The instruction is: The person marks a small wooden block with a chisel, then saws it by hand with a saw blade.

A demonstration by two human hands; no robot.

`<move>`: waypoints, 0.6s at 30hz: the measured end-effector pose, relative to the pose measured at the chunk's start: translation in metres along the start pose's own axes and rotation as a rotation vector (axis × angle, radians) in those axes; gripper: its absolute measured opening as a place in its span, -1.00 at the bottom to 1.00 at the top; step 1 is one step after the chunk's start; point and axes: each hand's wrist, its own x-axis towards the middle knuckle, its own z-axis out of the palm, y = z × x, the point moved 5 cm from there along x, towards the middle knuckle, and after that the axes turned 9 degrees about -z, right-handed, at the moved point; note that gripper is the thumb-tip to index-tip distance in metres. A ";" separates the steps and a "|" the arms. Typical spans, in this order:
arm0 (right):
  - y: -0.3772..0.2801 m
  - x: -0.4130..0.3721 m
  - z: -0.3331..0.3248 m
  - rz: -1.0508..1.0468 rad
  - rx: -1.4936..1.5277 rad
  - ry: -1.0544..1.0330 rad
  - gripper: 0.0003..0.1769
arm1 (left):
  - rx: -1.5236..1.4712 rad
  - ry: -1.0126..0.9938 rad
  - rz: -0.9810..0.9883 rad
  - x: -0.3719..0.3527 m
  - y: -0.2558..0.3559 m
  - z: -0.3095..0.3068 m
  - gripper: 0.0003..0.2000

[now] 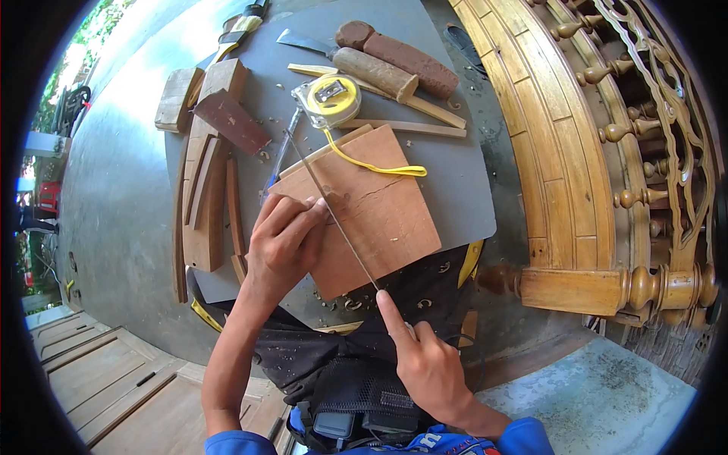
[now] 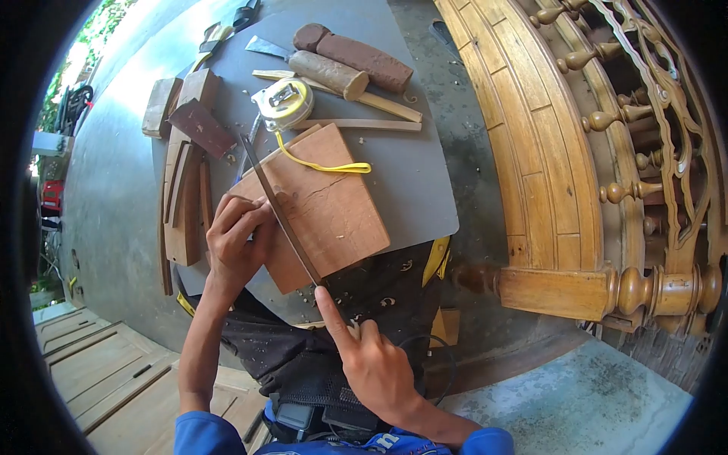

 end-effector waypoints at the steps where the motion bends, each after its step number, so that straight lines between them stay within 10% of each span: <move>1: -0.001 0.006 0.001 -0.010 -0.005 0.026 -0.18 | -0.002 -0.006 0.003 0.000 0.000 0.000 -0.79; 18: 0.008 0.035 0.017 -0.061 -0.080 0.155 -0.21 | -0.032 0.006 -0.026 0.001 0.000 0.001 -0.82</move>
